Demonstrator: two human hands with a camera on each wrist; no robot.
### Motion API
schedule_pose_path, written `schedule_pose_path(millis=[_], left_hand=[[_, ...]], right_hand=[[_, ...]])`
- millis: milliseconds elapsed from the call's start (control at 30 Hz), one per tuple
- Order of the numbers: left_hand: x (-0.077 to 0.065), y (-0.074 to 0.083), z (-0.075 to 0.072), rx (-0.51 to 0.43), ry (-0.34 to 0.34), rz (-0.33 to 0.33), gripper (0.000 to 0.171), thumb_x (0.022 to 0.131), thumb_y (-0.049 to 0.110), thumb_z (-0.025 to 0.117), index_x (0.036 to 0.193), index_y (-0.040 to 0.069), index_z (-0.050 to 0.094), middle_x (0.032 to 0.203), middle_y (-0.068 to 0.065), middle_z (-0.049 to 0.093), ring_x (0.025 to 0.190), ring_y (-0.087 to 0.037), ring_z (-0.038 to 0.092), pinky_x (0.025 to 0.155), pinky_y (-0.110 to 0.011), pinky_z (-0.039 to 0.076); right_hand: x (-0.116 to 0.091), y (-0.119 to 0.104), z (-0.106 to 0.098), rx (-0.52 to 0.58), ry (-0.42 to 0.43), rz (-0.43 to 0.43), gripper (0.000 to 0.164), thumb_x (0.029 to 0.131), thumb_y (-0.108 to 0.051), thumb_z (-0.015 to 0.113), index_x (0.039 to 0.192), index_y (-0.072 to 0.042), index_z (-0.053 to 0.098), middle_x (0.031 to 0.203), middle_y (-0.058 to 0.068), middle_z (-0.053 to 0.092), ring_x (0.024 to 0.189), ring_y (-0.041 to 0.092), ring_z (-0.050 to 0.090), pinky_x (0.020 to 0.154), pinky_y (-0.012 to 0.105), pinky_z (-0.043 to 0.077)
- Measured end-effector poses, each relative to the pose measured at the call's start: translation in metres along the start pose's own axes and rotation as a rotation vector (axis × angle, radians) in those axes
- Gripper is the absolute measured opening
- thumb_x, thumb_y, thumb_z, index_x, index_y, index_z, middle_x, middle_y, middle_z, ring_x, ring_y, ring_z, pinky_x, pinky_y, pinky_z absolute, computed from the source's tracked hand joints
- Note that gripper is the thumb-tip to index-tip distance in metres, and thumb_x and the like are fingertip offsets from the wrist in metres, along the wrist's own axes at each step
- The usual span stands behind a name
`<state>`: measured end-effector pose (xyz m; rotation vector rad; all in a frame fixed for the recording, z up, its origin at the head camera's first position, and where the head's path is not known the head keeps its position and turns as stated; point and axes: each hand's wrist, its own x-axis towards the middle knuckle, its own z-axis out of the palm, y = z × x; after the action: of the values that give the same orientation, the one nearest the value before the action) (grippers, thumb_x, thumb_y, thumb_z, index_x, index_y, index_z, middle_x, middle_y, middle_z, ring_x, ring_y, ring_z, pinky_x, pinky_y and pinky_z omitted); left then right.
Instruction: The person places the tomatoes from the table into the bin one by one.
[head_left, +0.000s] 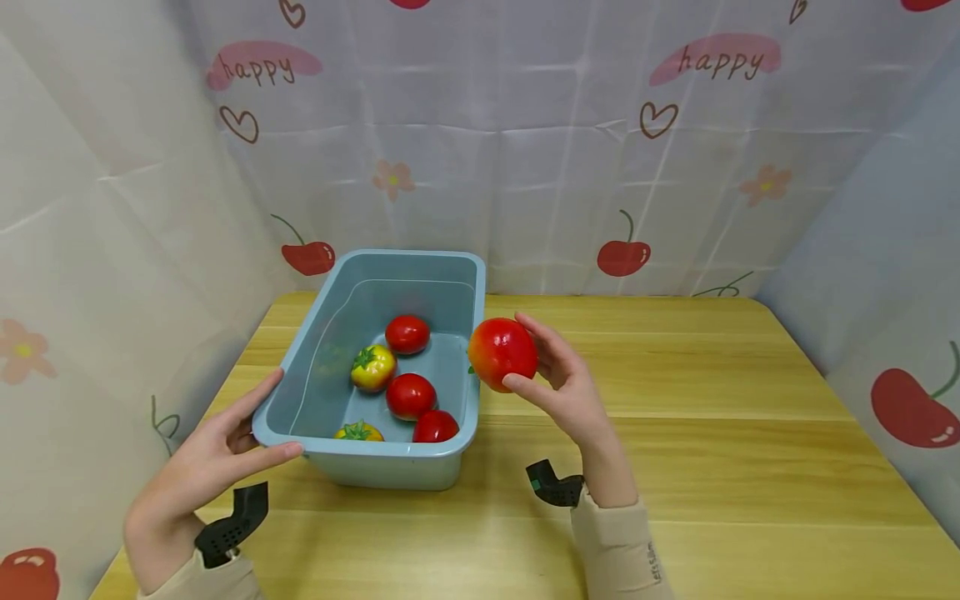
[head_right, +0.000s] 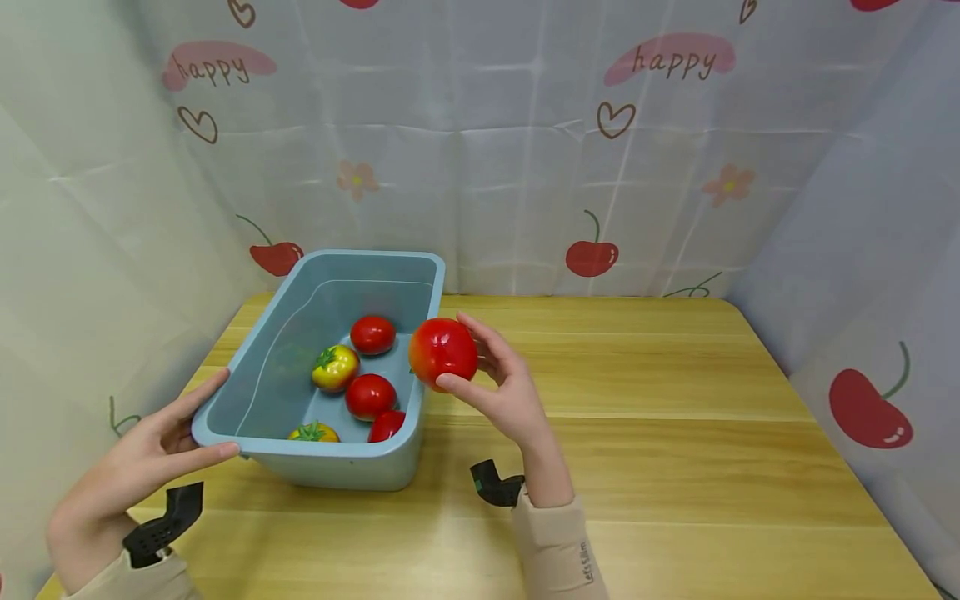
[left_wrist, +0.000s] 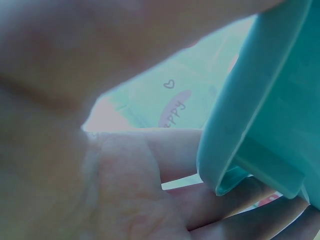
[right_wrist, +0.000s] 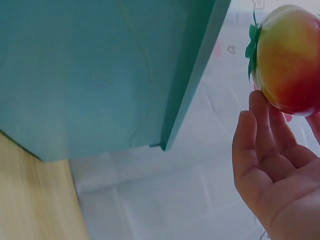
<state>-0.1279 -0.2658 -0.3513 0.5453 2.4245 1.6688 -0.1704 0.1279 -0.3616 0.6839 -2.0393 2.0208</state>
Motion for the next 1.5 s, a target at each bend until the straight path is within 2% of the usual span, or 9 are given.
schedule_pose_path(millis=[333, 700, 967, 1200, 1300, 1500], left_hand=[[0.000, 0.000, -0.001, 0.007, 0.002, -0.003, 0.085, 0.086, 0.000, 0.067, 0.151, 0.007, 0.012, 0.142, -0.030, 0.026, 0.104, -0.017, 0.060, 0.079, -0.023, 0.052], [0.001, 0.001, 0.000, 0.006, 0.004, 0.000, 0.085, 0.085, 0.000, 0.067, 0.151, 0.006, 0.012, 0.142, -0.031, 0.026, 0.106, -0.017, 0.060, 0.080, -0.023, 0.052], [0.001, 0.000, 0.000, 0.012, 0.010, -0.004, 0.086, 0.085, 0.001, 0.068, 0.151, 0.007, 0.013, 0.141, -0.030, 0.027, 0.105, -0.017, 0.060, 0.079, -0.023, 0.052], [0.002, -0.002, 0.000, 0.015, 0.010, -0.001, 0.086, 0.085, 0.001, 0.068, 0.151, 0.007, 0.013, 0.141, -0.030, 0.027, 0.104, -0.015, 0.061, 0.079, -0.022, 0.052], [0.003, -0.002, 0.000, 0.025, 0.010, -0.003, 0.086, 0.085, 0.001, 0.068, 0.151, 0.007, 0.013, 0.142, -0.030, 0.027, 0.104, -0.015, 0.061, 0.079, -0.022, 0.052], [0.003, -0.001, 0.001, 0.050, 0.012, 0.000, 0.086, 0.085, 0.003, 0.069, 0.151, 0.007, 0.014, 0.142, -0.029, 0.027, 0.105, -0.015, 0.060, 0.079, -0.021, 0.051]], right_hand=[[0.003, 0.001, 0.016, 0.051, 0.022, -0.024, 0.066, 0.080, -0.011, 0.074, 0.138, -0.004, 0.044, 0.130, 0.009, 0.051, 0.115, 0.027, 0.048, 0.093, 0.033, 0.047], [0.005, 0.005, 0.025, 0.015, 0.030, -0.008, 0.064, 0.077, -0.007, 0.076, 0.136, -0.012, 0.049, 0.128, 0.006, 0.053, 0.115, 0.024, 0.050, 0.091, 0.035, 0.047], [0.007, 0.010, 0.033, -0.020, -0.015, -0.017, 0.066, 0.078, -0.010, 0.076, 0.137, -0.015, 0.048, 0.132, 0.005, 0.052, 0.116, 0.023, 0.050, 0.092, 0.038, 0.047], [0.006, 0.010, 0.032, 0.015, -0.033, -0.062, 0.066, 0.078, 0.000, 0.074, 0.137, -0.011, 0.047, 0.137, 0.010, 0.047, 0.119, 0.025, 0.050, 0.097, 0.052, 0.040], [0.006, 0.010, 0.031, 0.020, -0.027, -0.061, 0.067, 0.078, 0.002, 0.074, 0.137, -0.011, 0.047, 0.138, 0.013, 0.047, 0.119, 0.025, 0.050, 0.098, 0.050, 0.040], [0.005, 0.010, 0.030, 0.020, -0.027, -0.062, 0.066, 0.078, 0.004, 0.073, 0.137, -0.009, 0.046, 0.137, 0.013, 0.047, 0.119, 0.026, 0.050, 0.098, 0.048, 0.041]])
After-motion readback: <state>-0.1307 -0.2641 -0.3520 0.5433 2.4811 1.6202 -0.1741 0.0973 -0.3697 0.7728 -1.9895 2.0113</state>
